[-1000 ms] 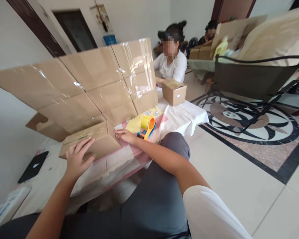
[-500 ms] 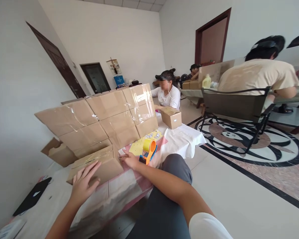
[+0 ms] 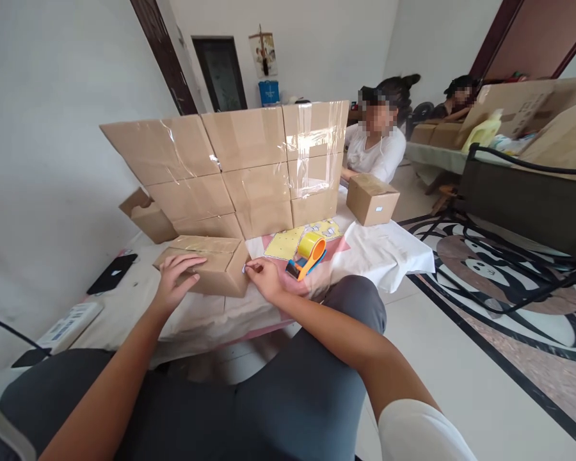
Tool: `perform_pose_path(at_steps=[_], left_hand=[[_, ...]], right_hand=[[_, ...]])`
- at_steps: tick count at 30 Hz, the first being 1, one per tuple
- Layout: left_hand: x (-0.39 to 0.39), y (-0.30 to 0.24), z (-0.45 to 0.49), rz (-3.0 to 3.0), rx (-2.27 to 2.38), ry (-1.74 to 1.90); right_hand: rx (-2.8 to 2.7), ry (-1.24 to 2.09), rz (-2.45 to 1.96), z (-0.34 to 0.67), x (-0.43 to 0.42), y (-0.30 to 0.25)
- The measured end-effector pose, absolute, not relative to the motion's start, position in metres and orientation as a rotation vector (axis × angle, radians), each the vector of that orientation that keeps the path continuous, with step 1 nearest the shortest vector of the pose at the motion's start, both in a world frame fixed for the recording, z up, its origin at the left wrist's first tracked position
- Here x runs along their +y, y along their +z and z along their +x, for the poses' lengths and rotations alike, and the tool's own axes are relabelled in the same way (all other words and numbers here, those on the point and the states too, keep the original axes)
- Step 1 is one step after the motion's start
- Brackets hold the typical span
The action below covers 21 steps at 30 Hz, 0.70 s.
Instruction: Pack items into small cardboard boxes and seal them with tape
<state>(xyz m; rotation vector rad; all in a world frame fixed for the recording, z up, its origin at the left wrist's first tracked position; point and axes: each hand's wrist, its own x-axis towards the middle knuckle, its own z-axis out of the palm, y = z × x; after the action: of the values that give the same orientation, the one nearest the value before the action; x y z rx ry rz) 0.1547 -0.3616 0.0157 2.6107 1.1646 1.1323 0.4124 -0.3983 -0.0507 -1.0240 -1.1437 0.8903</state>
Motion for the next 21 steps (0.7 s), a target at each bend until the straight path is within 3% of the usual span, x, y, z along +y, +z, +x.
perform_pose_path(at_steps=[5,21], left_hand=[[-0.364,0.018,0.158,2.586,1.22,1.071],[-0.345,0.011,0.159,2.574,1.192,0.97]], right_hand=[[-1.215,0.798,-1.016,0.409,-0.401,-0.056],[-1.03,0.945,-0.97,0.398,-0.395,-0.058]])
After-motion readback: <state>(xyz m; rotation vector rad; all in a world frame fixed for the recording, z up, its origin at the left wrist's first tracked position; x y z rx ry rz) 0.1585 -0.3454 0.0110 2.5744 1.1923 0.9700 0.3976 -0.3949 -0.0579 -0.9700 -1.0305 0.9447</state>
